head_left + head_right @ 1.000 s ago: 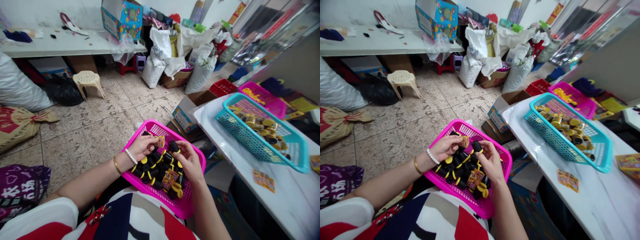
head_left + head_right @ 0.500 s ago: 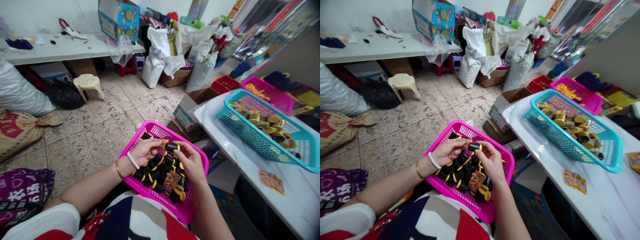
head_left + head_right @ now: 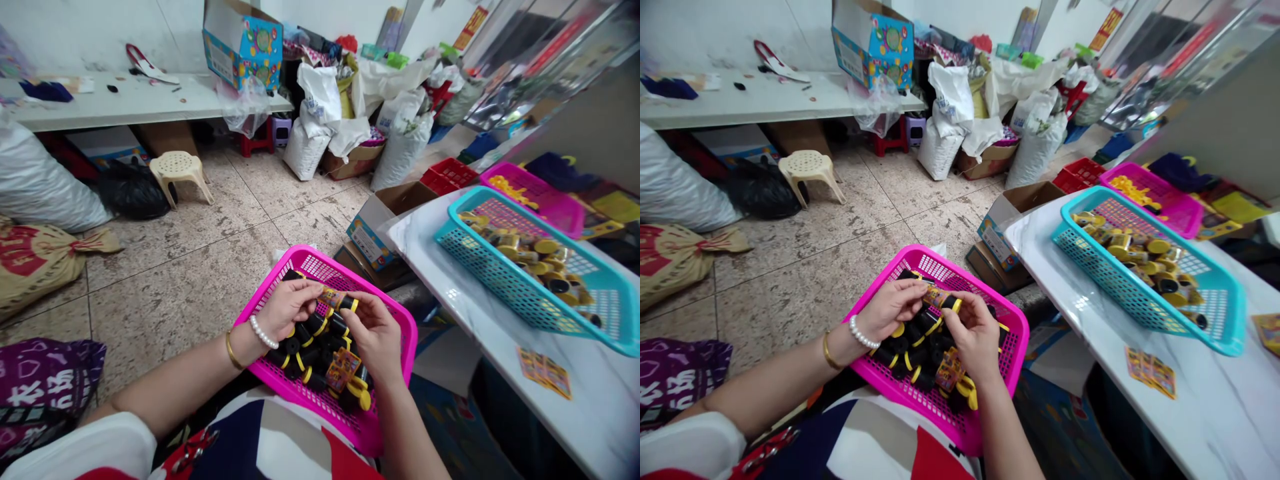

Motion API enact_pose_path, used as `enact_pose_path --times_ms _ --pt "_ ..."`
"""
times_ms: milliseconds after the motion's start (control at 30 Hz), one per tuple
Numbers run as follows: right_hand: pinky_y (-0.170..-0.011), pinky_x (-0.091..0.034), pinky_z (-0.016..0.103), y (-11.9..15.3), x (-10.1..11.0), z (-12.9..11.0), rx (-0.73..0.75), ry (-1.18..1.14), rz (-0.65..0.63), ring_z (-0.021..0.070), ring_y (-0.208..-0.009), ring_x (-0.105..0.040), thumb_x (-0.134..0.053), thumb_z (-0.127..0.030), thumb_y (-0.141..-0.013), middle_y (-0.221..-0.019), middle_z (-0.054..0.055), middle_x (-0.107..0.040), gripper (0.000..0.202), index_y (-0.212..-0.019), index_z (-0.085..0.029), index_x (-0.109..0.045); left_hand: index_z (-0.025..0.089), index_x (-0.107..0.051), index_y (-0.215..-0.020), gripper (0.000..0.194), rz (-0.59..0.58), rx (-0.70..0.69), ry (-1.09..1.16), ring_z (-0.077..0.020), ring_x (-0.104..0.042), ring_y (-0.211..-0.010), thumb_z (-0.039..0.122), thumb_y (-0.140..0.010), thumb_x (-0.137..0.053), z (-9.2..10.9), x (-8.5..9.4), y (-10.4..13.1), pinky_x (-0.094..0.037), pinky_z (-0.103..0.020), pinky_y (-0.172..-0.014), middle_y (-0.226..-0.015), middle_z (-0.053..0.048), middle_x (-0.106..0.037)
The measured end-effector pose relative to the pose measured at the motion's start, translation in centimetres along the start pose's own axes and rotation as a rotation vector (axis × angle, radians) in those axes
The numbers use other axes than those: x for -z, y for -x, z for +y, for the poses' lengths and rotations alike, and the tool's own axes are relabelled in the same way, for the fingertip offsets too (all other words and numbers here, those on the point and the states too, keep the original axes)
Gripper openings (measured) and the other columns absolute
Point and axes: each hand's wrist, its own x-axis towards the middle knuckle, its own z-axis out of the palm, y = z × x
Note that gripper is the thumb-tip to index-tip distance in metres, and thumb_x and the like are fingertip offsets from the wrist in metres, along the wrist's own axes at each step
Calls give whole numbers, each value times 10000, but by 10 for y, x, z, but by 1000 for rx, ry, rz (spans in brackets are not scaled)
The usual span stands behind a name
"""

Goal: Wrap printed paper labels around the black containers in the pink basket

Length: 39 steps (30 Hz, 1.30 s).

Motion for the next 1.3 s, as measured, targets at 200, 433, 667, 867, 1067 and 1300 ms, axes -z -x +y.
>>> enact_pose_path --times_ms 200,433,667,867,1067,1300 --pt "-830 -512 344 4 11 6 136 96 -42 208 -945 -623 -748 -235 -750 -1029 44 -649 334 -1075 -272 -678 151 -590 -1027 438 -153 45 -173 -90 -560 -640 407 -713 -757 11 3 5 -388 -159 -433 -867 -37 -603" --pt "-823 -515 336 10 18 2 233 419 -119 184 -898 -626 -701 -221 -799 -1017 43 -636 462 -1243 -290 -593 117 -653 -931 345 -277 63 -233 -77 -541 -595 324 -689 -785 -7 3 -1 -422 -198 -542 -754 -17 -631" --pt "-783 -549 355 22 19 -1 215 421 -7 216 -834 -673 -769 -259 -729 -904 52 -725 235 -957 -239 -713 130 -655 -974 308 -333 -75 -300 -115 -588 -782 231 -705 -768 -12 -6 7 -453 -238 -735 -868 -31 -659" --pt "-743 -570 327 21 11 6 -117 -31 5 193 -788 -684 -781 -280 -714 -848 38 -727 225 -910 -209 -699 138 -606 -1028 344 -358 -147 -443 -116 -584 -786 306 -755 -731 -10 -2 5 -455 -228 -715 -879 -26 -633" --pt "-817 -542 331 21 18 11 66 0 -59 177 -897 -647 -738 -198 -767 -1064 43 -642 388 -1134 -299 -662 136 -575 -917 336 -376 -4 -399 -67 -525 -521 441 -803 -659 -4 4 2 -399 -170 -470 -672 11 -587" --pt "-799 -556 336 13 19 17 129 -81 -129 190 -944 -620 -731 -141 -762 -993 43 -634 207 -899 -294 -760 130 -579 -811 369 -346 274 -112 -40 -481 -379 481 -766 -685 -12 -3 2 -323 -130 -345 -584 3 -605"
